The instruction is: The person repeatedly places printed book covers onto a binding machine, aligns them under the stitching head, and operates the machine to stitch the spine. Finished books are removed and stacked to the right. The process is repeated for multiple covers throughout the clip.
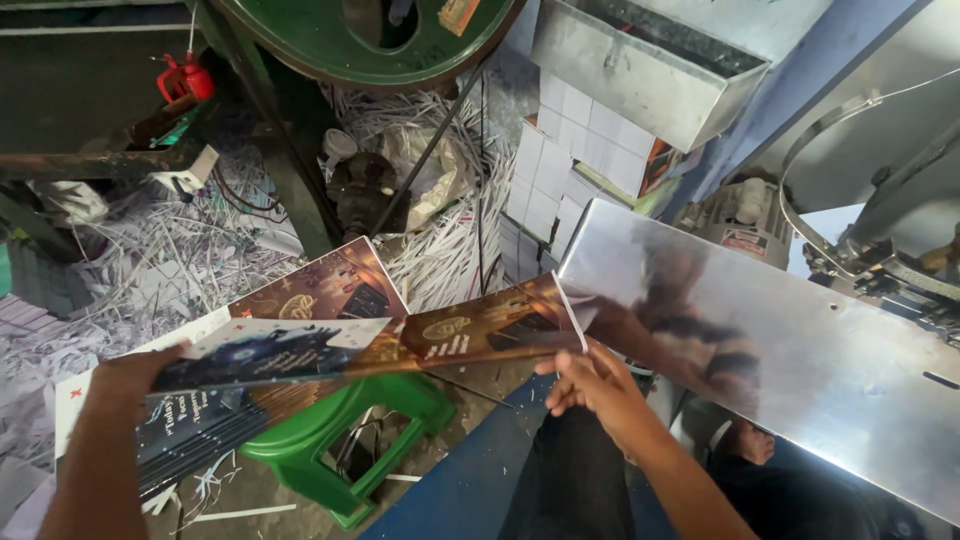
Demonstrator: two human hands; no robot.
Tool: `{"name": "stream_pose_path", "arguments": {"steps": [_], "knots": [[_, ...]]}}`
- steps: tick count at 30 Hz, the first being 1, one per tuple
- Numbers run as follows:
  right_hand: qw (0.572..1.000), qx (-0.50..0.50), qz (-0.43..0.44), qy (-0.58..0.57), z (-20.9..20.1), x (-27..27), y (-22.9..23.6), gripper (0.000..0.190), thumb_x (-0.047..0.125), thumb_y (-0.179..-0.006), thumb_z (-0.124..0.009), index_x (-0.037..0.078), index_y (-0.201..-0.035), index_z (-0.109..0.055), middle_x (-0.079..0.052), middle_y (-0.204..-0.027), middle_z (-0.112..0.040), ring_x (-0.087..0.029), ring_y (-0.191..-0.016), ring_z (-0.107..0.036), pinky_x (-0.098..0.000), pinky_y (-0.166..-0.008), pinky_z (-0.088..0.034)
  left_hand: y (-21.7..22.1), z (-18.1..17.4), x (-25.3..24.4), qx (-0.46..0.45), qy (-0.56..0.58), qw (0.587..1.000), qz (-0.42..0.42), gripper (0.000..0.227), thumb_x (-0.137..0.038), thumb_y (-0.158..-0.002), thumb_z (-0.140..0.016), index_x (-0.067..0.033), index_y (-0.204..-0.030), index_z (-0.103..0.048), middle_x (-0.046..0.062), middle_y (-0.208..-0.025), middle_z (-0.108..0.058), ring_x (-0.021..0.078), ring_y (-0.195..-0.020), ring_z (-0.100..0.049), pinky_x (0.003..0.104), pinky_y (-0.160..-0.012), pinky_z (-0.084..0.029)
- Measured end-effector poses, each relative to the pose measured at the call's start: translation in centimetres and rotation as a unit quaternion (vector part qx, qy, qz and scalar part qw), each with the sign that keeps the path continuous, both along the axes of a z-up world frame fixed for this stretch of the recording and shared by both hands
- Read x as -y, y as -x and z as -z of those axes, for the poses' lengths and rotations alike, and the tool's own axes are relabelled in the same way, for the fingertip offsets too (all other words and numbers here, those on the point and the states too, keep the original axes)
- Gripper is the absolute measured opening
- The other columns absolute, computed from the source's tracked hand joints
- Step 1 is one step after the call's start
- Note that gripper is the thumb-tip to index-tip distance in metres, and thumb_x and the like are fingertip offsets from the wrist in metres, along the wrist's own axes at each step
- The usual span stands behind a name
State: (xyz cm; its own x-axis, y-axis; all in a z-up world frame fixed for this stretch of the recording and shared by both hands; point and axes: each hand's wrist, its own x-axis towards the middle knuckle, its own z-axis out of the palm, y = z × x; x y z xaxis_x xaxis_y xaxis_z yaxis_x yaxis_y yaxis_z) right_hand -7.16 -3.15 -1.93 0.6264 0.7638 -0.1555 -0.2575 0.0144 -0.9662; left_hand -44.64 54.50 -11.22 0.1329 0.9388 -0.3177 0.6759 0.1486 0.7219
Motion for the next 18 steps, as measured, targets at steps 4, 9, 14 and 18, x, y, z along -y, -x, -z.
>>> {"name": "stream_pose_path", "arguments": {"steps": [4,9,14,18], "knots": [[0.998,0.033,0.042,0.014,-0.8,-2.0,-1.7,0.042,0.039,-0.099,-0.06,0.001,-0.116,-0.062,-0.007,-0.082,-0.064,-0.014,-0.057,-0.062,-0.0289,-0.051,-0.053,0.8,-4.2,0.9,0.24,0.124,0.962,-0.044,0.049,-0.058,-0.102,-0.066,-0.0126,-0.118,-0.073,0.002,-0.09,-0.054,0.0175,-0.081,-0.046,0.039,-0.074,-0.038],[0.989,0.106,0.069,0.077,-0.6,-3.3,-4.3,0.034,0.038,-0.099,-0.06,0.007,-0.105,-0.071,0.001,-0.067,-0.054,-0.009,-0.052,-0.051,-0.0257,-0.048,-0.041,0.5,-7.7,2.9,0.356,0.096,0.927,0.074,0.036,-0.021,-0.099,-0.06,-0.0116,-0.133,-0.062,-0.003,-0.096,-0.058,0.0164,-0.081,-0.052,0.038,-0.073,-0.044],[0.965,0.239,0.053,0.098,-1.7,-3.6,-5.3,0.041,0.036,-0.102,-0.067,-0.001,-0.085,-0.071,0.003,-0.072,-0.054,-0.004,-0.067,-0.044,-0.025,-0.057,-0.038,-1.3,-7.2,3.7,0.433,-0.006,0.897,0.082,0.037,0.003,-0.101,-0.056,-0.0038,-0.137,-0.057,0.004,-0.101,-0.056,0.0183,-0.09,-0.062,0.039,-0.089,-0.057],[0.985,0.149,0.031,0.083,-3.4,-3.1,-4.9,0.034,0.033,-0.098,-0.067,0.0,-0.094,-0.077,0.008,-0.077,-0.059,-0.003,-0.072,-0.047,-0.0231,-0.062,-0.039,-1.8,-6.3,3.3,0.453,-0.035,0.888,0.071,0.036,0.005,-0.104,-0.057,-0.0014,-0.139,-0.057,0.006,-0.106,-0.056,0.0193,-0.093,-0.062,0.043,-0.097,-0.058]]}}
